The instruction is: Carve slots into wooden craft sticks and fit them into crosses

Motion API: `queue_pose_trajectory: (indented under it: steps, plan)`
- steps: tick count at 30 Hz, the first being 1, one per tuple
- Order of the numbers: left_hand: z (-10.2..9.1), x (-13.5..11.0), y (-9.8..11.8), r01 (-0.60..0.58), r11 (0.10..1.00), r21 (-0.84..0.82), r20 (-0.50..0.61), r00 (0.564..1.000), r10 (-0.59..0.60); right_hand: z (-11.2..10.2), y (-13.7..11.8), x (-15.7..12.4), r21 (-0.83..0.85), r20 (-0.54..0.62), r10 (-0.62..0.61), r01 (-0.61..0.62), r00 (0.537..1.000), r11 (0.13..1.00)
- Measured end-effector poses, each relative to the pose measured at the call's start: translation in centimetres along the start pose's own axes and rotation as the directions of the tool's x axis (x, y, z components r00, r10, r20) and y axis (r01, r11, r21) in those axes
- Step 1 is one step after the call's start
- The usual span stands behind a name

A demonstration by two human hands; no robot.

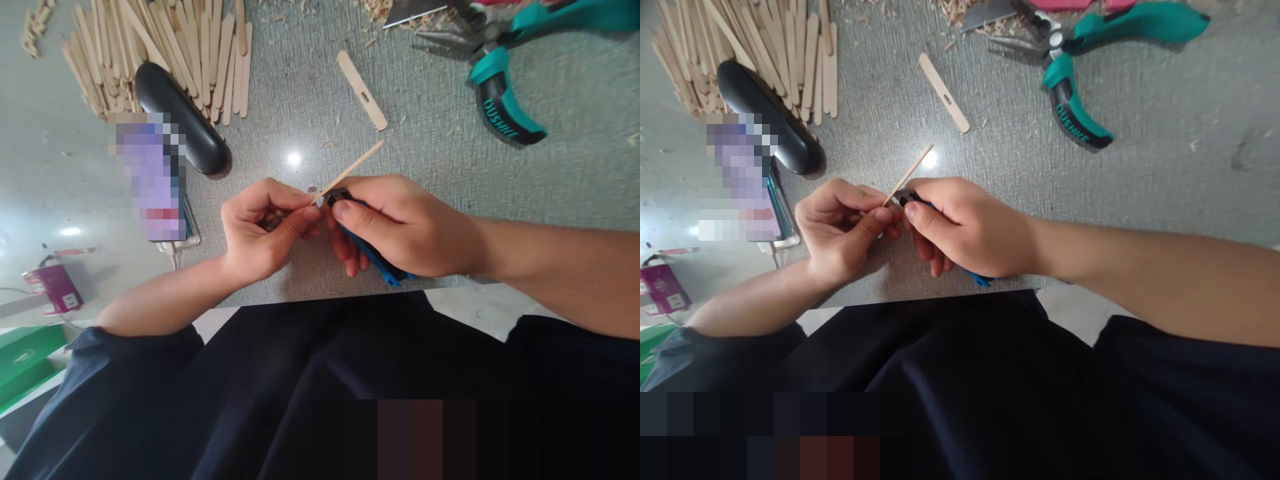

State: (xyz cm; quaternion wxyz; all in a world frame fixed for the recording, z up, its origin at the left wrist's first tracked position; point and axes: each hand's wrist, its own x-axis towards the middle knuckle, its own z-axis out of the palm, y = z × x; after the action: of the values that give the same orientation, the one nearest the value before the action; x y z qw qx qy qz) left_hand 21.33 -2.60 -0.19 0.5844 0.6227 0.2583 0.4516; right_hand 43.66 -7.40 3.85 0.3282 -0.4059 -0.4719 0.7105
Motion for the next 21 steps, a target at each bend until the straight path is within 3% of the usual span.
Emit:
queue_pose_trajectory:
  steps: [5, 10, 15, 21]
  plan:
    - [-0.11, -0.14, 0.31, 0.156, 0.987, 0.026, 0.003, 0.988, -0.157, -0.38, 0.08, -0.12, 0.029, 0.05, -0.026, 0.025, 0.998, 0.999]
    - [0.04, 0.27, 0.62, 0.292, 0.956, -0.001, 0.021, 0.956, -0.292, -0.35, -0.16, -0.08, 0.152, 0.064, 0.06, -0.069, 0.996, 0.986]
    - [0.12, 0.63, 0.7, 0.334, 0.942, -0.033, 0.018, 0.942, -0.334, -0.31, -0.43, 0.0, 0.227, 0.064, 0.132, -0.143, 0.989, 0.963]
    - [0.51, 0.63, 0.38, 0.33, 0.943, -0.044, -0.058, 0.941, -0.332, -0.7, -0.32, -0.33, 0.111, -0.048, 0.108, -0.102, 0.993, 0.989]
